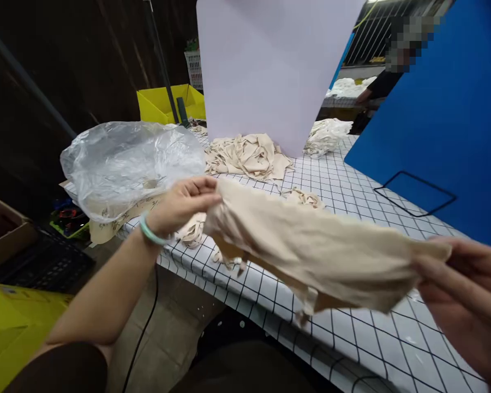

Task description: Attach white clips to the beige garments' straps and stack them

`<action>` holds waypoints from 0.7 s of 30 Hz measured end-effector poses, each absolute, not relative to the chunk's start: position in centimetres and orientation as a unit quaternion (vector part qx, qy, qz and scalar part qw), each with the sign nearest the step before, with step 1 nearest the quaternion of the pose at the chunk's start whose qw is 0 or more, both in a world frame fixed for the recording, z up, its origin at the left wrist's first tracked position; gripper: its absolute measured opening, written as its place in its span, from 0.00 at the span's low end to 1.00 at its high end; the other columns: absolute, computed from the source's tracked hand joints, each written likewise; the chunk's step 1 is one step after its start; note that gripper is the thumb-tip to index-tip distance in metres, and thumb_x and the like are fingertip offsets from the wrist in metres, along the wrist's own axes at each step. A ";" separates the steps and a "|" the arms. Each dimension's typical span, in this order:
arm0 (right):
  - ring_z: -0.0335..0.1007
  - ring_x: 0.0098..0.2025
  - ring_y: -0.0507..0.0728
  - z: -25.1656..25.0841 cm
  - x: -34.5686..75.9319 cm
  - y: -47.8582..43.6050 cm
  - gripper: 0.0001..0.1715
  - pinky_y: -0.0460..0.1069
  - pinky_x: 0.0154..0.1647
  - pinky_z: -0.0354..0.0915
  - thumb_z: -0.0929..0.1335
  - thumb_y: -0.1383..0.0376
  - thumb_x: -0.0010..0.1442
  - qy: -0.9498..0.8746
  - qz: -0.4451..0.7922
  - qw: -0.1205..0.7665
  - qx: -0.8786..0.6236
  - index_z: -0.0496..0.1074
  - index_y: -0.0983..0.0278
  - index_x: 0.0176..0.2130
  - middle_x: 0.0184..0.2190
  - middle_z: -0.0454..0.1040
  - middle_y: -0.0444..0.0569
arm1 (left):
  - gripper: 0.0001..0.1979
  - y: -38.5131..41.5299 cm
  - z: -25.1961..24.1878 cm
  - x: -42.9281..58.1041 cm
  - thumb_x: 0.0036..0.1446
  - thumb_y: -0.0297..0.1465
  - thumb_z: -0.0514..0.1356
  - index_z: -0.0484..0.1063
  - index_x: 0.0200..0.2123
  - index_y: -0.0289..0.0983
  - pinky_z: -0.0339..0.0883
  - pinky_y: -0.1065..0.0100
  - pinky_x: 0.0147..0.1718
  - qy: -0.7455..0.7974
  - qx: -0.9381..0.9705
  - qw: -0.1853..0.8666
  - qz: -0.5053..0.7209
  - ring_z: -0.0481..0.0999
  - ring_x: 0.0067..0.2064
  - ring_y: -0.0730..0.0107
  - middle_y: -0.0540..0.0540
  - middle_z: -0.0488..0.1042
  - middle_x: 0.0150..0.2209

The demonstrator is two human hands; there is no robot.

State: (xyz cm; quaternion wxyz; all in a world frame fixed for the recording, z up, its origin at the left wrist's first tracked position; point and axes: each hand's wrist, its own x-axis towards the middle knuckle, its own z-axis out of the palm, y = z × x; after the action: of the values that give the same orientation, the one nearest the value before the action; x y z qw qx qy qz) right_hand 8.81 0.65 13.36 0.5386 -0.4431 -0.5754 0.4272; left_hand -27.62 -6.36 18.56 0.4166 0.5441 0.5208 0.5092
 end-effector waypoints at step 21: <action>0.67 0.23 0.53 2.0 -13.3 12.0 0.24 0.49 0.24 0.65 0.72 0.56 0.46 -0.616 0.509 0.379 -0.467 0.65 0.62 0.41 0.26 0.71 0.41 | 0.11 3.5 5.7 -44.4 0.38 0.29 0.70 0.72 0.25 0.33 0.69 0.70 0.26 0.750 0.359 0.370 0.414 0.72 0.25 0.72 0.50 0.72 0.21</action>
State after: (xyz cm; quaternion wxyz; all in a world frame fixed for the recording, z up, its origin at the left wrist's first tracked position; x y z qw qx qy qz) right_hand -13.31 11.98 2.03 0.3792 -0.4667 -0.6158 0.5092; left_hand -44.44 3.49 5.66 0.3702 0.3594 0.7500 0.4138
